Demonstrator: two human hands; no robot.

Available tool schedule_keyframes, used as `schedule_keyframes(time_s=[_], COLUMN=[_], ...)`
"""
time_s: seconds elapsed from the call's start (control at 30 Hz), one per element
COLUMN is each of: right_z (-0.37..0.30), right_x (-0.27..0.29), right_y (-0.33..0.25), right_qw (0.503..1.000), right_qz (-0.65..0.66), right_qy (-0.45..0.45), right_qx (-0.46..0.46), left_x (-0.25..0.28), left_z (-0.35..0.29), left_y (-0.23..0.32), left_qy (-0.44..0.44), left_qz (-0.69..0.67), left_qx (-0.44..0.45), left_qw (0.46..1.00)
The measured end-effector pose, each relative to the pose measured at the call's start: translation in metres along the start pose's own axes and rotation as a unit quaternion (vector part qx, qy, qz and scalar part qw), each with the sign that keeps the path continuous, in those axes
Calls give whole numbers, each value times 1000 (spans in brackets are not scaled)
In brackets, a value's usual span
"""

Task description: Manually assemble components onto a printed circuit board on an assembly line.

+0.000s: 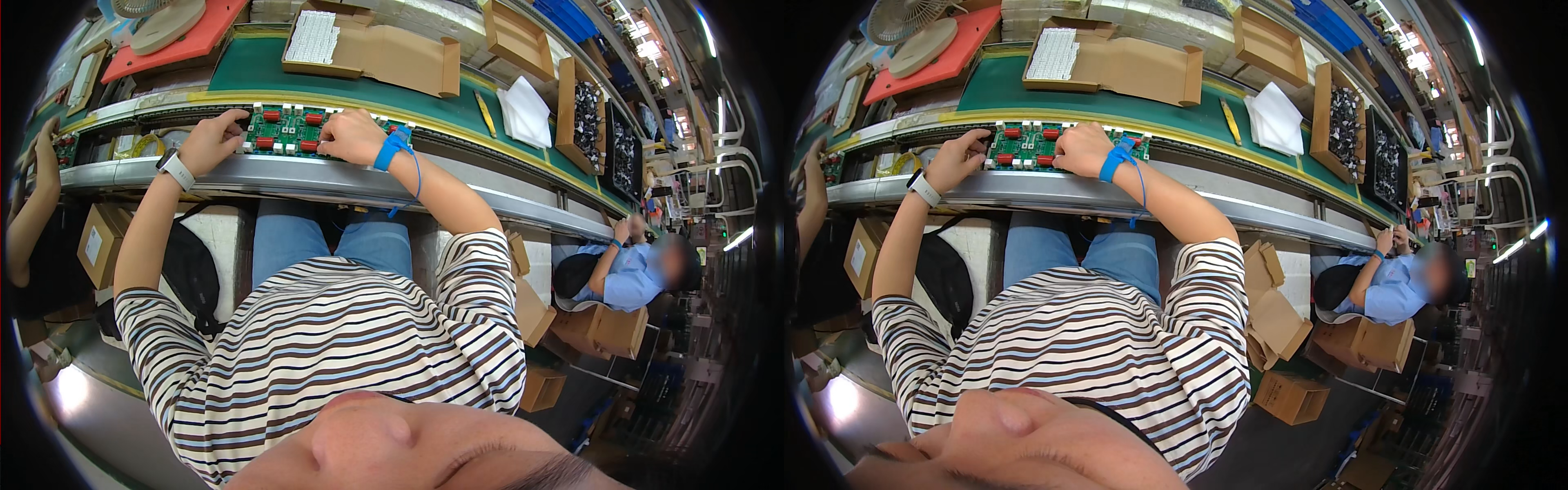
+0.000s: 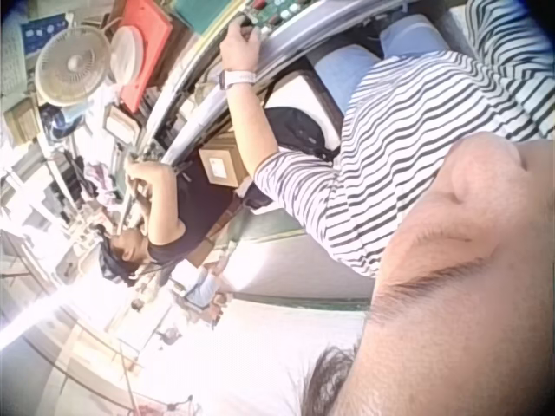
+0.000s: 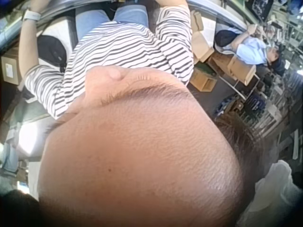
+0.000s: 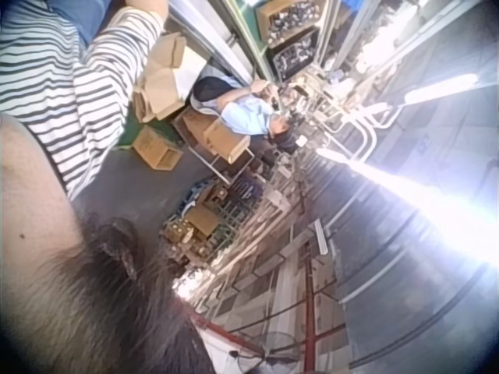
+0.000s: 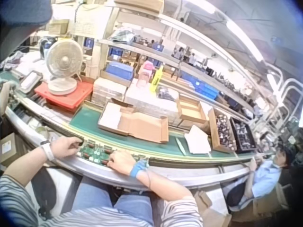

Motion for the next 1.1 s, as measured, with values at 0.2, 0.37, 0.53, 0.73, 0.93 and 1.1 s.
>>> schedule_keyframes(time_s=[0.2,0.37,0.53,0.73,0.93,1.1], right_z=[0,-1,0,-1,-3,-6], right_x=[0,1,2,4,-3,-14], right_y=[-2,-2,-4,-6,-5,-3], right_qw=[1000,1000,1000,1000,999,996], right_qz=[-1,-4,-5,-16,-23,-11], right_qy=[-17,-8,-4,0,14,80], right_qx=[3,9,10,14,21,32], left_x=[-2,-6,-7,-8,-11,-13], left_z=[2,4,5,4,6,13], left_y=[-8,-9,-8,-9,-9,-15], left_qy=[13,-4,1,2,8,16], left_qz=[4,-25,-27,-39,-59,-69], left_qx=[19,37,45,49,78,80], left_qw=[1000,999,999,998,995,994])
Point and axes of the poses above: each hand's wrist, its own z-axis towards the middle knuckle, its own x-axis out of the back of the hand, y = z × x, the point moved 4 cm from there along z, towards the middle knuckle, and after that the axes turned 10 degrees about x, right-handed, at the moved point
